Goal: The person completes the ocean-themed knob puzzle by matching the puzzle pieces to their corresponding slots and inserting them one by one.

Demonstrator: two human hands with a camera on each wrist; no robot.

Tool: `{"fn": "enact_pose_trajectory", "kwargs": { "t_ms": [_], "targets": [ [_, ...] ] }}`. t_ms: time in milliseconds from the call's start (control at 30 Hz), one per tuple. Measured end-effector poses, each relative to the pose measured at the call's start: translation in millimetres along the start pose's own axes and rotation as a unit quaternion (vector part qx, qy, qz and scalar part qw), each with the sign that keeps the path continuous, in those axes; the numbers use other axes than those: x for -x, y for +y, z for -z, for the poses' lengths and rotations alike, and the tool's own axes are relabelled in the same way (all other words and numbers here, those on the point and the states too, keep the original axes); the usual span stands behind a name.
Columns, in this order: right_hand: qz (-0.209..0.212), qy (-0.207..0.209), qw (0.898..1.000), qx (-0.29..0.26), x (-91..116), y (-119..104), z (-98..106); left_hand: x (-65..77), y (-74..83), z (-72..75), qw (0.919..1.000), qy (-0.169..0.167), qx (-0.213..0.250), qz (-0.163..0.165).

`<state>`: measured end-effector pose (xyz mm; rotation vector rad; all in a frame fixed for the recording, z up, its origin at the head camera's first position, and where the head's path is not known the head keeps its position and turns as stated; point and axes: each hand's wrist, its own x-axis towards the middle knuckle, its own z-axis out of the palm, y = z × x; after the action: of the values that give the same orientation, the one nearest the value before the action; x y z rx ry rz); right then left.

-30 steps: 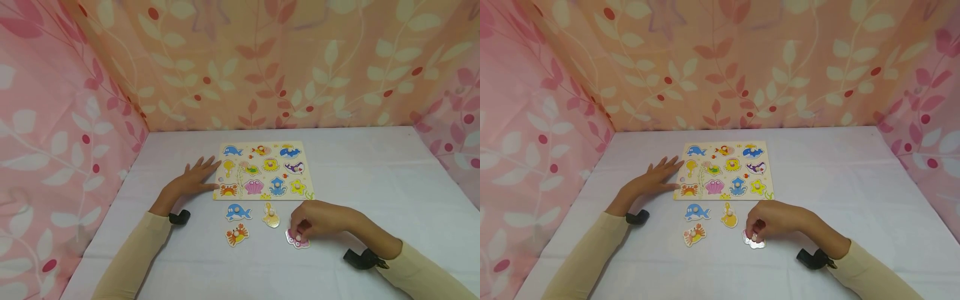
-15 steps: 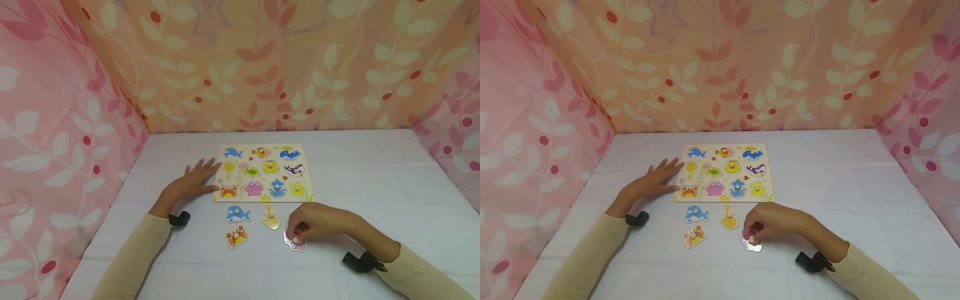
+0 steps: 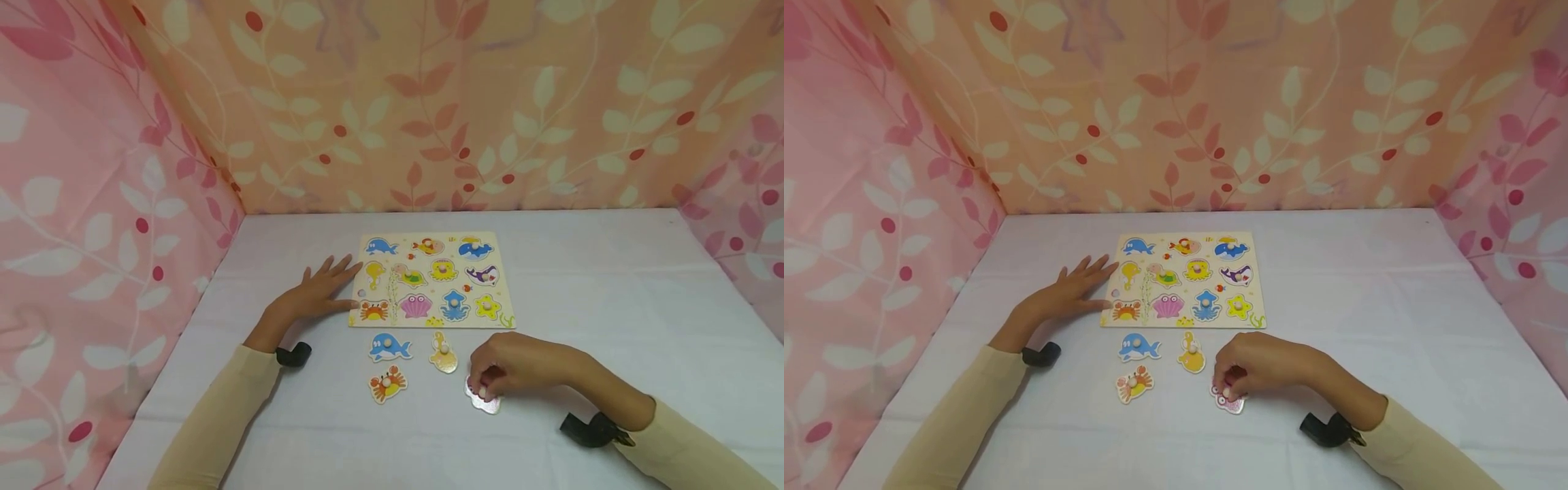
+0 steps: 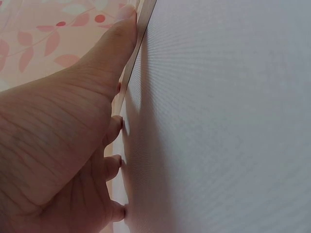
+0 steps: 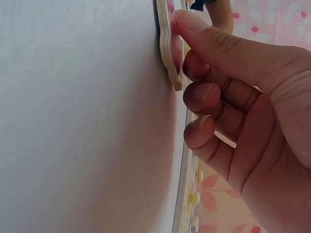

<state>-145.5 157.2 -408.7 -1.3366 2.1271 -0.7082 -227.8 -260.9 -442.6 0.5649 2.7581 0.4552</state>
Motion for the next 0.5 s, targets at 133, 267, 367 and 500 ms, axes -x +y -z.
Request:
{"fn": "enact_pose_trajectory", "kwargs": {
  "t_ms": [133, 267, 367, 500],
  "targets": [
    [-0.005, 0.002, 1.000, 0.006, -0.8, -1.7, -0.7, -0.1, -0.7, -0.3, 1.0000, 0.000, -0.004, -0.003],
    [-0.009, 0.020, 1.000, 0.007, -2.9, -3.1, 0.4, 1.2, 1.6, 1.9, 1.0000, -0.001, -0.005, -0.001],
    [-0.006, 0.036, 0.999, 0.005, -3.9, -1.9, 0.9, 2.3, 3.8, 3.8, 1.0000, -0.002, -0.007, -0.002],
    [-0.001, 0.040, 0.999, 0.004, -4.2, 1.9, 0.7, 2.9, 5.7, 5.0, 0.9999, -0.003, -0.010, -0.004]
  ]
}}
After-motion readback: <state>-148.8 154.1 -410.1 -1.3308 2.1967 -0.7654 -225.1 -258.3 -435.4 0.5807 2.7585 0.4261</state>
